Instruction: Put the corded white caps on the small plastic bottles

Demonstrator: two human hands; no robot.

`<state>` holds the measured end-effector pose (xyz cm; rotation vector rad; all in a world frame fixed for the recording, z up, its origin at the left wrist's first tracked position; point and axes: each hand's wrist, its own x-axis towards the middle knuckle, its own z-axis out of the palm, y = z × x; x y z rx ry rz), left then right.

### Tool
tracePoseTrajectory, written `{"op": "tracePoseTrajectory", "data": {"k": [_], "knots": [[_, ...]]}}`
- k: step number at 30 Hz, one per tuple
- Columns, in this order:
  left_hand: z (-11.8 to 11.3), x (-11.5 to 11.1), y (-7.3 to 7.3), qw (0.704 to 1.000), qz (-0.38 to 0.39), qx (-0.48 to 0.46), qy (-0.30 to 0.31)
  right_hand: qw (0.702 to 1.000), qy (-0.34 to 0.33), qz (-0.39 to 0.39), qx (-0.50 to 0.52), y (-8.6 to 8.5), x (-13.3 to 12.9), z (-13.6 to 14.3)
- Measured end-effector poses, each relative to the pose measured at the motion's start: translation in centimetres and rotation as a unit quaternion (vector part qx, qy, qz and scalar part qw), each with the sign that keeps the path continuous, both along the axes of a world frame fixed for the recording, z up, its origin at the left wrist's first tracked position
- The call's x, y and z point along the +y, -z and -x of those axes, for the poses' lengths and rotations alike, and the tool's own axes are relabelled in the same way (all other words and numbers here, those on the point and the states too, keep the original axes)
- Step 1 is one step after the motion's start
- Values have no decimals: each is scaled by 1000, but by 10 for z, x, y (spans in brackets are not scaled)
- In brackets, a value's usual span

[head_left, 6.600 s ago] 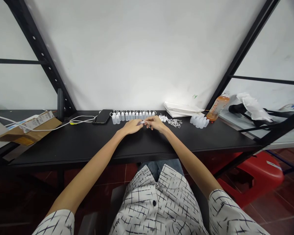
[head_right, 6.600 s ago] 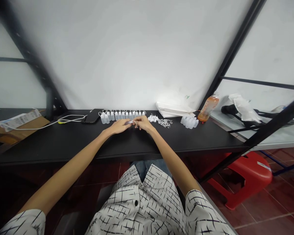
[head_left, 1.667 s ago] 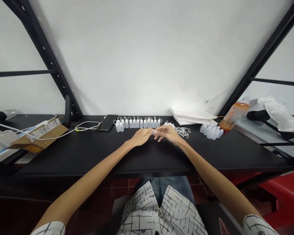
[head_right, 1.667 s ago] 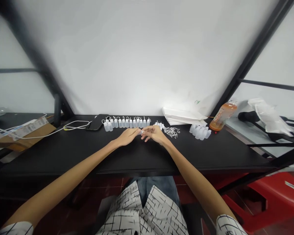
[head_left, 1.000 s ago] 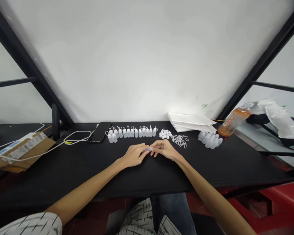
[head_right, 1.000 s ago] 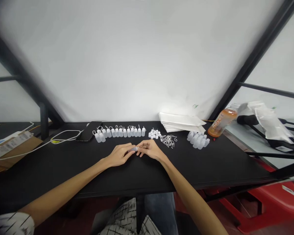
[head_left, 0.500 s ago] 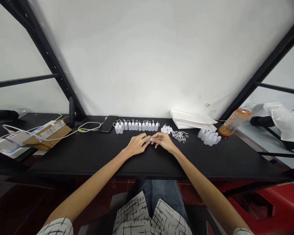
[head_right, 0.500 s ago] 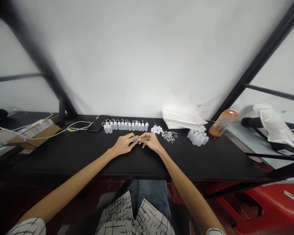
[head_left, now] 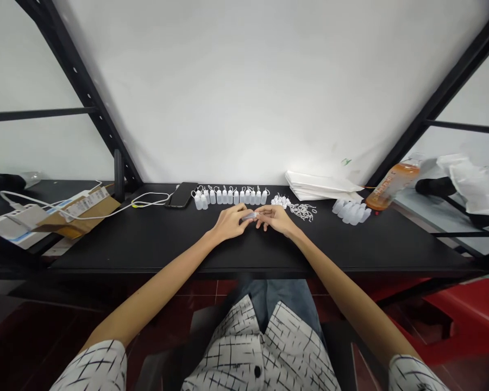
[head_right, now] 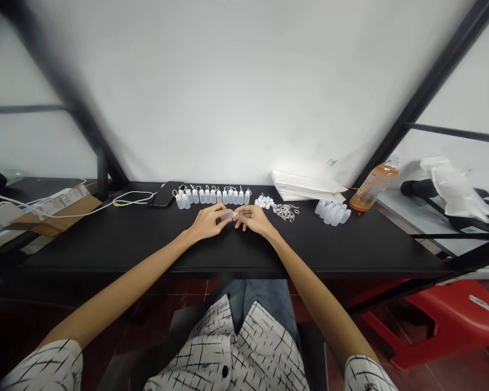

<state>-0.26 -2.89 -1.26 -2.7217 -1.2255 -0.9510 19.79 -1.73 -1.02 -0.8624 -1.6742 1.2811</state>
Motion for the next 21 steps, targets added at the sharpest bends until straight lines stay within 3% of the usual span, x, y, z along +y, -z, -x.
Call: {"op": "tracePoseTrajectory", "data": {"k": [5,12,21], "knots": [[1,0,-2,1000,5,-17,-19,1000,0,-13,6,2,-1,3],[-2,1,-13,991,134,-15,5,1000,12,-27,-2,1,-2,6],[2,10,-4,985,155,-73,26,999,4,-37,-5,1,-2,6]]}}
